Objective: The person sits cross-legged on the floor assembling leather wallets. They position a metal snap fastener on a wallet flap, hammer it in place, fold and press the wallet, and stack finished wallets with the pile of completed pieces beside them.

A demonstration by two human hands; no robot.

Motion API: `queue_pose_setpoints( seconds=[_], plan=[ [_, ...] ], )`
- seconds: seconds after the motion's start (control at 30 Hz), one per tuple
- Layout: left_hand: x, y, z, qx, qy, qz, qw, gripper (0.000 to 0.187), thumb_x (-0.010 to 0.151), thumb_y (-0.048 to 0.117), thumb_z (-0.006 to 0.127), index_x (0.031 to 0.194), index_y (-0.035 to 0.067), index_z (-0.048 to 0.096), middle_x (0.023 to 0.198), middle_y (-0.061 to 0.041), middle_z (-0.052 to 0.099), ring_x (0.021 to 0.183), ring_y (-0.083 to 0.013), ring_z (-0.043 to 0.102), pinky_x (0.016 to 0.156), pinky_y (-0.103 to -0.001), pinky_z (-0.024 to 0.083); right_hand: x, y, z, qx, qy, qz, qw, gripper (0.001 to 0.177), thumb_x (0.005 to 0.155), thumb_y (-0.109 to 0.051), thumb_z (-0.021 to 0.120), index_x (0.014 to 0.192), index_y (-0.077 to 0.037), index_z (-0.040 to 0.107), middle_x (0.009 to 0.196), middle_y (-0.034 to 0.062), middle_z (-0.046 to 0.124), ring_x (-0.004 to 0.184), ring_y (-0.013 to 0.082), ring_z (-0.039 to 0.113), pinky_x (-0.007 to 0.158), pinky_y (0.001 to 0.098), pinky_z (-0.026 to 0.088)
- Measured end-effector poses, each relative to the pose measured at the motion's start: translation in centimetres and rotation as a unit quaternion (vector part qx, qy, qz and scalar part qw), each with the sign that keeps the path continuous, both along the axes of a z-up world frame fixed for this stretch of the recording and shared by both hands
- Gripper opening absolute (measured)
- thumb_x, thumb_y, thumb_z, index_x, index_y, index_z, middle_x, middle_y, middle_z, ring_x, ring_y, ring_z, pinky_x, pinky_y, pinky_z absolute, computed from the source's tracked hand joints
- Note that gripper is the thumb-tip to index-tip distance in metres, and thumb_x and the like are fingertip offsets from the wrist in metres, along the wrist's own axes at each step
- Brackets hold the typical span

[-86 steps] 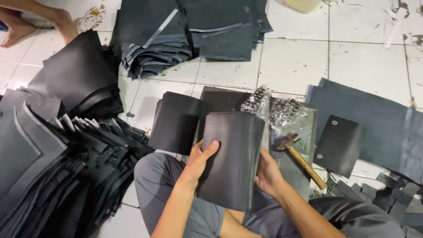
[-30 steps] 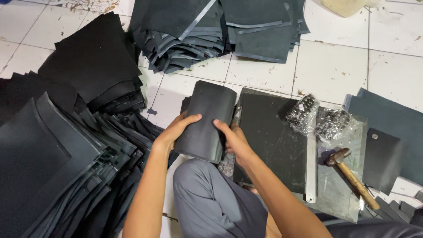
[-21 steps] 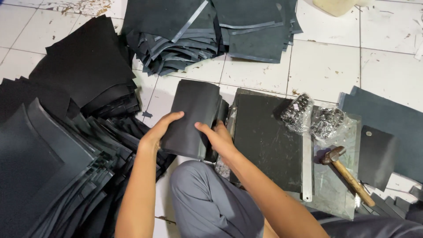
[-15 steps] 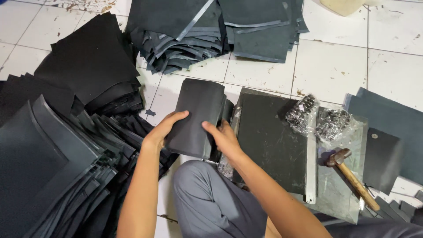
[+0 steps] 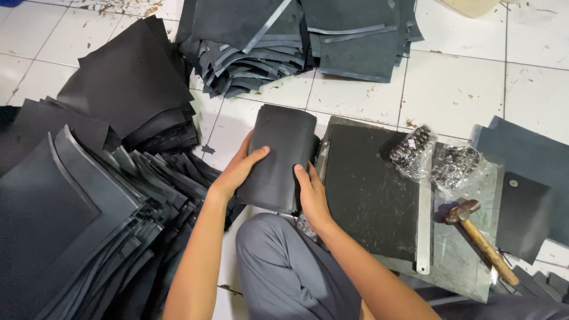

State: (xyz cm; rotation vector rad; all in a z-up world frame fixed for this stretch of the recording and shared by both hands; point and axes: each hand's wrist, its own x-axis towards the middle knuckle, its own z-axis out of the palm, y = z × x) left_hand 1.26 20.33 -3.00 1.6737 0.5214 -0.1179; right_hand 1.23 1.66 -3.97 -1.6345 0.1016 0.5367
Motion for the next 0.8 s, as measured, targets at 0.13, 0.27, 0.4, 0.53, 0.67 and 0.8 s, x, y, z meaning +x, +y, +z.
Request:
queue_pose_setpoints(
  seconds=[0.13,0.27,0.4,0.53,0.67,0.8],
  plan=[
    [0.6,0.3,-0.4,0.026,0.021,-0.022,0.999,0.097,0.085,0.057,0.074,0.164,0.025,0.028,0.159,-0.017,0.043,0.139,-0.0312,0.051,0.104,-0.043,0.050,-0.2,0.0,0.8,-0.023,0.008,0.001,1.000,0.082,0.098,-0.062,0.051,0.155,-0.004,0.044,0.152,0.0290,0.050,0.146,0.0398,0.042,0.121,0.0514,0.033],
    [-0.1,0.4,0.0,0.002,-0.008,0.000,1.000,0.095,0.088,0.050,0.073,0.164,0.015,0.027,0.164,-0.021,0.035,0.148,-0.0373,0.038,0.113,-0.048,0.042,-0.2,-0.7,-0.2,-0.046,-0.047,0.003,0.998,0.079,0.100,-0.057,0.050,0.157,-0.004,0.040,0.145,0.0335,0.053,0.140,0.0453,0.048,0.116,0.0549,0.039],
    [-1.5,0.5,0.9,0.061,-0.027,-0.005,0.998,0.091,0.090,0.049,0.071,0.162,0.012,0.030,0.164,-0.022,0.033,0.152,-0.0380,0.032,0.120,-0.051,0.034,-0.2,-1.2,-3.1,-0.040,-0.142,-0.060,0.987,0.072,0.098,-0.050,0.063,0.147,0.001,0.047,0.080,0.0107,0.054,0.079,0.0269,0.058,0.074,0.0410,0.049],
    [-2.5,-0.9,2.8,0.110,-0.051,-0.010,0.993,0.085,0.091,0.042,0.069,0.161,0.011,0.032,0.161,-0.027,0.036,0.151,-0.0416,0.030,0.121,-0.051,0.033,0.1,-0.8,-3.7,-0.041,-0.146,-0.076,0.986,0.067,0.090,-0.048,0.075,0.137,-0.006,0.052,0.072,0.0025,0.047,0.067,0.0205,0.054,0.066,0.0357,0.046],
    [-3.1,-2.0,2.9,0.185,-0.104,-0.034,0.977,0.078,0.092,0.036,0.067,0.160,0.012,0.036,0.161,-0.023,0.037,0.149,-0.0407,0.032,0.122,-0.051,0.031,0.0,-0.4,-3.2,-0.063,-0.131,-0.094,0.985,0.061,0.084,-0.046,0.083,0.124,-0.007,0.057,0.067,0.0015,0.048,0.068,0.0204,0.058,0.069,0.0354,0.050],
    [-3.7,-3.0,3.2,0.218,-0.140,-0.054,0.964,0.072,0.100,0.031,0.057,0.162,0.007,0.029,0.163,-0.028,0.031,0.148,-0.0472,0.030,0.120,-0.056,0.032,-0.5,0.0,-2.5,-0.074,-0.130,-0.126,0.981,0.058,0.083,-0.041,0.084,0.122,-0.004,0.062,0.068,0.0024,0.051,0.069,0.0214,0.059,0.070,0.0376,0.051]
  ],
)
